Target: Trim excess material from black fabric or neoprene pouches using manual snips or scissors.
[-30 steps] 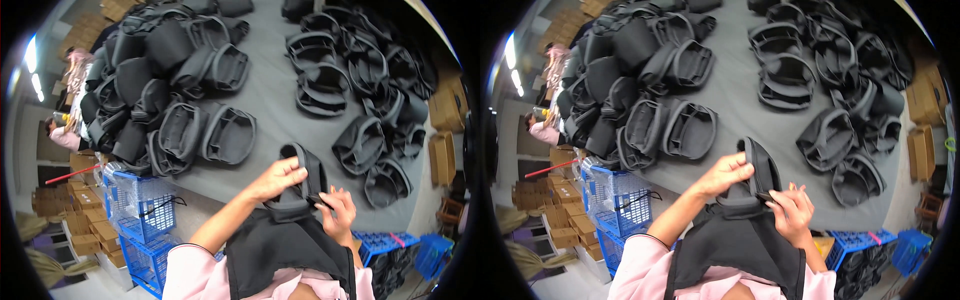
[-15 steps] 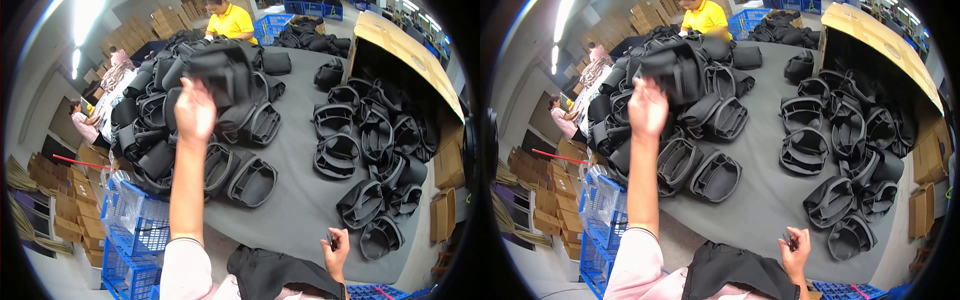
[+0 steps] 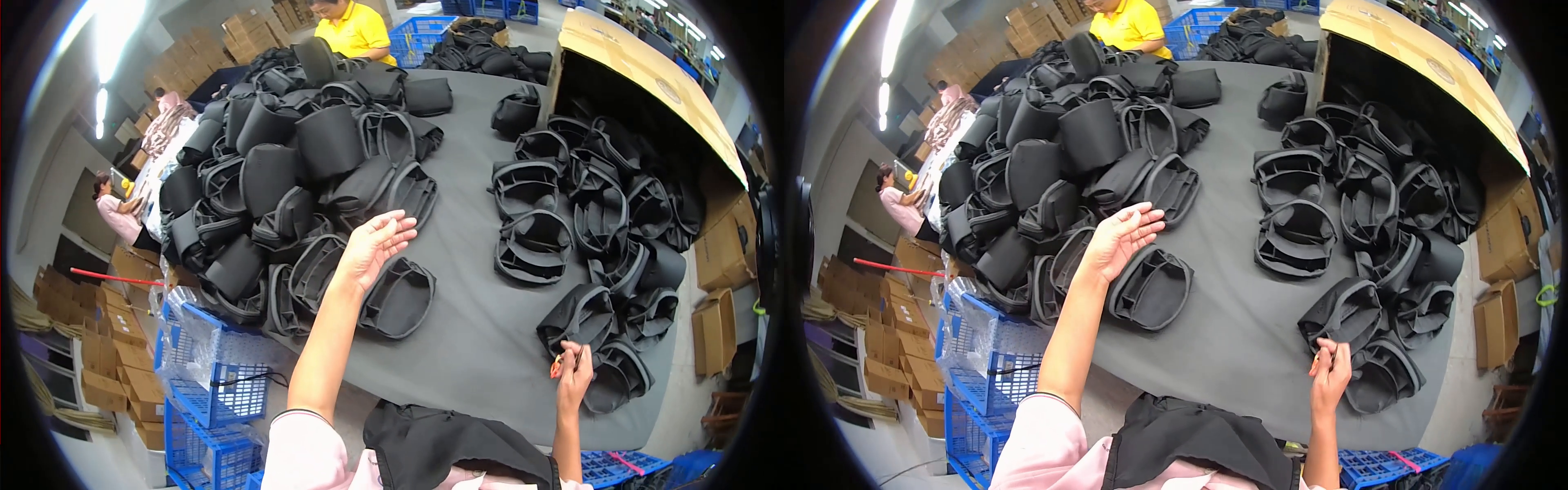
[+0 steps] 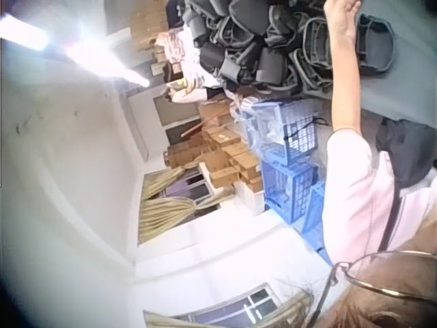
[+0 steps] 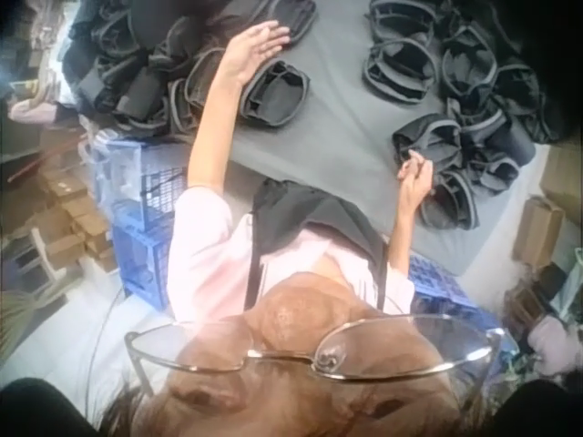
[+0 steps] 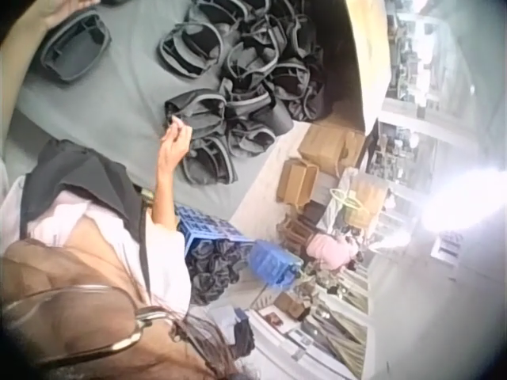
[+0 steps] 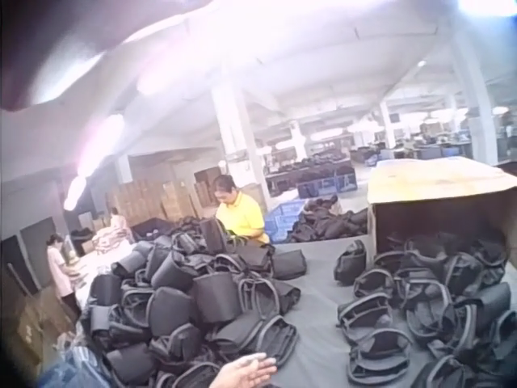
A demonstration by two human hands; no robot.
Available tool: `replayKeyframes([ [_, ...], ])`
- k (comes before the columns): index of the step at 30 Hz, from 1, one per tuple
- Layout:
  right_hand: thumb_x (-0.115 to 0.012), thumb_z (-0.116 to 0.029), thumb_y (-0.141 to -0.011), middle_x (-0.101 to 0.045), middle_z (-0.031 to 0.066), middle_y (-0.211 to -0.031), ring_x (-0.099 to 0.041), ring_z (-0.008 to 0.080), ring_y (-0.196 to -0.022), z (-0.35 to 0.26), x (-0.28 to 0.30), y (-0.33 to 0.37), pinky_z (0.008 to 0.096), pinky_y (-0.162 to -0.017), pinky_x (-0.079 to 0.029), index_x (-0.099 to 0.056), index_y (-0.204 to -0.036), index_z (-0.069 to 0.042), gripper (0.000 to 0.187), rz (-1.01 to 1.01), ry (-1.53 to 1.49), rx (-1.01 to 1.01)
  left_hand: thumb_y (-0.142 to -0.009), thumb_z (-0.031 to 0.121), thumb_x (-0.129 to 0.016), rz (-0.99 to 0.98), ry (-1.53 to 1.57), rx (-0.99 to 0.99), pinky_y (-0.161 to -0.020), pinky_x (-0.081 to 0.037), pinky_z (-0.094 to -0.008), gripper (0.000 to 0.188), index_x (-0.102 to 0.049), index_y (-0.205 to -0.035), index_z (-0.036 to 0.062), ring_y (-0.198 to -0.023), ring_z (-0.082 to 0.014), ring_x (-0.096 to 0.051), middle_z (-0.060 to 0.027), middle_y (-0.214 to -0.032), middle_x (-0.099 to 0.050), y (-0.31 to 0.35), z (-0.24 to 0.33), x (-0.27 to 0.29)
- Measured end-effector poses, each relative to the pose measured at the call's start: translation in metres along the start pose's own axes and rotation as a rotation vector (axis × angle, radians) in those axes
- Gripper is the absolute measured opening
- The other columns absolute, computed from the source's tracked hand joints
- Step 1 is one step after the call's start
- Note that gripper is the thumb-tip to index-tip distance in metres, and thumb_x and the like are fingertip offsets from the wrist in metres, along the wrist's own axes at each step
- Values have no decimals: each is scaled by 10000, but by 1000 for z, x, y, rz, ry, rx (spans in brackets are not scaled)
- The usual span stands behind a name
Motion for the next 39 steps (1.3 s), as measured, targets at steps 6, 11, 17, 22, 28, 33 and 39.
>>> replayKeyframes([
  [6, -569, 69, -782, -472, 40, -926, -402, 80, -589, -1, 7, -40, 218, -541, -379, -586, -1048, -1, 276, 85, 203, 256, -872, 216, -598, -39, -81, 121, -861, -463, -302, 354, -525, -1159, 21, -1001, -202, -597, -126, -1102, -606, -10, -48, -28],
  [11, -643, 39, -697, -509, 21, -1074, -421, 102, -670, 8, -18, -69, 212, -609, -391, -517, -1214, -66, 542, 24, 287, 71, -867, 243, -610, -101, -214, 173, -874, -432, -298, 370, -529, -1164, 38, -1008, -186, -582, -111, -1105, -605, -5, -71, -59],
  [17, -565, 70, -677, -564, 103, -964, -501, 197, -577, 4, -17, -72, 299, -568, -432, -539, -1110, -56, 451, -44, 600, 314, -874, 195, -590, -237, -358, 190, -875, -423, -282, 330, -531, -1151, 26, -983, -163, -570, -92, -1070, -609, 0, -100, -89],
  [22, -518, 107, -624, -577, 106, -834, -467, 163, -532, -16, 3, -37, 286, -553, -435, -540, -1123, -40, 521, 65, 387, 102, -859, 47, -559, -220, -491, 14, -852, -453, -285, 238, -570, -1095, 23, -975, -198, -574, -102, -1087, -596, 31, -104, -114],
  [28, -585, 67, -609, -648, 73, -807, -541, 173, -506, -34, -36, 23, 310, -496, -446, -586, -1114, -73, 524, -153, 478, 636, -749, 0, -611, -283, -921, -919, -788, -463, -354, 246, -606, -991, 45, -937, -279, -580, -111, -1032, -601, 69, -78, -158],
  [33, -584, 44, -677, -652, 66, -808, -603, 173, -581, 5, -66, 51, 301, -522, -476, -623, -1043, -61, 383, -389, 376, 553, -774, -23, -590, -261, -956, -632, -658, -483, -350, 121, -609, -890, 10, -768, -276, -607, -116, -820, -625, 73, -126, -112],
  [39, -599, -1, -807, -618, 71, -886, -589, 95, -557, 23, -46, 58, 218, -488, -455, -551, -1011, -4, 210, -227, -227, -322, -762, -22, -606, -348, -1172, -652, -689, -485, -338, 129, -602, -888, 0, -755, -278, -610, -124, -801, -623, 97, -152, -91],
])
Point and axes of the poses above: each hand's wrist, its own y-axis away from the middle knuckle, its own x-axis out of the back of the hand, z = x × y, the point moved 4 cm from there along -y, towards the middle knuckle
